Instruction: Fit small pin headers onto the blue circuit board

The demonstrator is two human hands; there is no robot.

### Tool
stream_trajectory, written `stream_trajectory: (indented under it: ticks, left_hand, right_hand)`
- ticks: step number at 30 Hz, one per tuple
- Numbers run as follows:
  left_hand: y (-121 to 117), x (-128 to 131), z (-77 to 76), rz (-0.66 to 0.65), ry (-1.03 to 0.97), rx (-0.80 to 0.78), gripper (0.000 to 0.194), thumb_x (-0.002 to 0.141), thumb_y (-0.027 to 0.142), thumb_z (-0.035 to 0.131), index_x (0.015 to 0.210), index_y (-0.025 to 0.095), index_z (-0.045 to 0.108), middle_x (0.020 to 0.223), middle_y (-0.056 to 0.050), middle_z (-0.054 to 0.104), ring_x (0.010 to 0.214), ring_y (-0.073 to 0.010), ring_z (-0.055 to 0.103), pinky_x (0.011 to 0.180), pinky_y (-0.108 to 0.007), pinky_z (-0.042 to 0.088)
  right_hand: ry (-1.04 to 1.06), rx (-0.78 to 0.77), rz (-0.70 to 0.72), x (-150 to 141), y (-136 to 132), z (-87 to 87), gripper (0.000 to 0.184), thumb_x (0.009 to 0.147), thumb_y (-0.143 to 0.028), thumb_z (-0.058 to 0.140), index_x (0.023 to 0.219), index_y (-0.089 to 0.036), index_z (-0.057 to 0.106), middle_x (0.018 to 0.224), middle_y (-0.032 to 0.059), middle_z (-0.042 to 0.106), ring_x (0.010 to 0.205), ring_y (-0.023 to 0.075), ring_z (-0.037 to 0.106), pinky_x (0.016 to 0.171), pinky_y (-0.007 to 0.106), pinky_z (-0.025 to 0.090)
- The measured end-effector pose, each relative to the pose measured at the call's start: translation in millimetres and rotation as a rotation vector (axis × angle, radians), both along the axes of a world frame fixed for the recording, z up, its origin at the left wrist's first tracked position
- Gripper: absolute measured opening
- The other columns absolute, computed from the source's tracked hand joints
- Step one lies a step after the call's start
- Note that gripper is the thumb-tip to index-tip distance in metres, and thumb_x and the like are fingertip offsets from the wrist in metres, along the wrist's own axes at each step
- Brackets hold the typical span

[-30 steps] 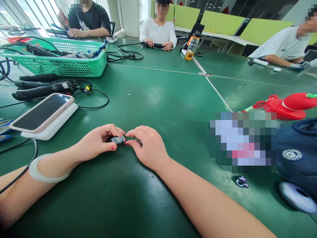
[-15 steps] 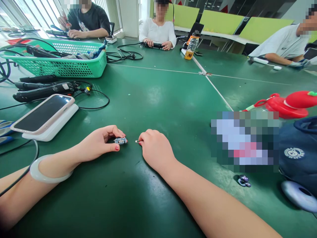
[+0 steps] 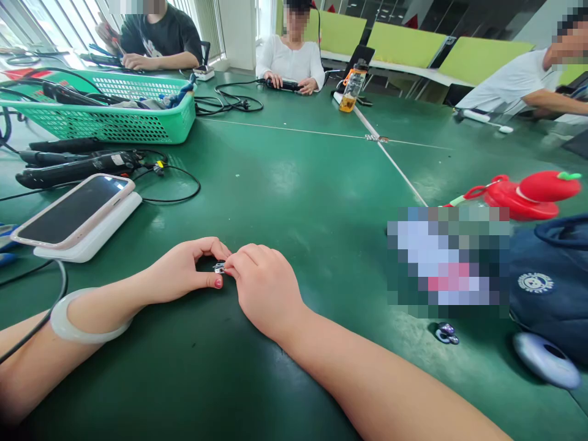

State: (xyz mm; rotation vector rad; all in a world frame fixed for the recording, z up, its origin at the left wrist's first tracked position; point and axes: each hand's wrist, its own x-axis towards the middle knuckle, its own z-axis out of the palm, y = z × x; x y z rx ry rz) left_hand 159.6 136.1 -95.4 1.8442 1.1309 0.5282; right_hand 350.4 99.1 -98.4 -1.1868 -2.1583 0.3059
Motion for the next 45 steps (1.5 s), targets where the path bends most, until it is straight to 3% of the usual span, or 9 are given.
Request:
stream_trajectory:
  ticks: [18, 23, 30, 36, 40, 42, 45]
  left_hand:
    - [0, 0, 0.8, 0.016, -0.091, -0.051, 0.029, 0.068, 0.036, 0.075, 0.085, 0.019, 0.058, 0.095, -0.004, 0.067, 0.089, -0.0203, 0.061, 0.082, -0.036, 0.048]
    - [0, -1, 1.7, 0.040, -0.187, -0.072, 0.025, 0.070, 0.033, 0.074, 0.085, 0.019, 0.060, 0.091, -0.004, 0.069, 0.086, -0.0184, 0.063, 0.080, -0.034, 0.051]
    - [-2, 2, 10.1, 0.070, -0.216, -0.245, 0.028, 0.076, 0.031, 0.069, 0.101, 0.018, 0.070, 0.093, -0.004, 0.073, 0.085, -0.0178, 0.066, 0.081, -0.031, 0.054]
    - [-7, 4, 10.5, 0.052, -0.281, -0.375, 0.034, 0.082, 0.037, 0.064, 0.112, 0.021, 0.068, 0.100, -0.005, 0.073, 0.090, -0.0177, 0.067, 0.082, -0.028, 0.054]
    - [-3, 2, 8.2, 0.164, -0.233, -0.257, 0.037, 0.082, 0.038, 0.063, 0.115, 0.021, 0.066, 0.105, -0.005, 0.072, 0.090, -0.0184, 0.068, 0.085, -0.031, 0.054]
    - [3, -5, 7.4, 0.283, -0.106, -0.079, 0.037, 0.083, 0.039, 0.060, 0.115, 0.022, 0.066, 0.106, -0.005, 0.072, 0.089, -0.0196, 0.068, 0.087, -0.034, 0.053]
    - [16, -24, 7.5, 0.483, 0.275, 0.283, 0.033, 0.083, 0.036, 0.056, 0.110, 0.022, 0.069, 0.093, -0.005, 0.073, 0.085, -0.0235, 0.067, 0.088, -0.040, 0.051]
  right_hand:
    - [0.035, 0.018, -0.004, 3, 1, -0.9, 0.017, 0.092, -0.016, 0.050, 0.093, -0.019, 0.067, 0.091, 0.0040, 0.067, 0.082, 0.0154, 0.060, 0.076, 0.028, 0.046]
    - [0.034, 0.016, -0.025, 7, 2, -1.3, 0.013, 0.089, -0.024, 0.059, 0.097, -0.018, 0.066, 0.091, 0.0040, 0.066, 0.079, 0.0150, 0.060, 0.072, 0.028, 0.047]
    - [-0.028, 0.077, -0.015, 3, 3, -5.0, 0.018, 0.089, -0.035, 0.060, 0.087, -0.017, 0.064, 0.084, 0.0036, 0.065, 0.077, 0.0153, 0.060, 0.070, 0.028, 0.044]
    - [-0.057, 0.137, -0.027, 0, 4, -6.8, 0.022, 0.088, -0.037, 0.061, 0.079, -0.017, 0.062, 0.077, 0.0021, 0.063, 0.070, 0.0137, 0.057, 0.066, 0.027, 0.042]
    - [-0.018, 0.114, -0.002, 4, 5, -6.1, 0.018, 0.089, -0.035, 0.059, 0.087, -0.018, 0.064, 0.085, 0.0025, 0.065, 0.078, 0.0146, 0.060, 0.071, 0.027, 0.043]
    - [0.002, 0.083, -0.023, 7, 6, -5.2, 0.015, 0.089, -0.033, 0.059, 0.091, -0.018, 0.064, 0.087, 0.0023, 0.066, 0.078, 0.0142, 0.060, 0.071, 0.027, 0.043]
    - [0.019, 0.005, -0.087, 14, 9, -4.0, 0.012, 0.090, -0.028, 0.056, 0.090, -0.019, 0.064, 0.086, 0.0009, 0.066, 0.072, 0.0123, 0.058, 0.066, 0.025, 0.042]
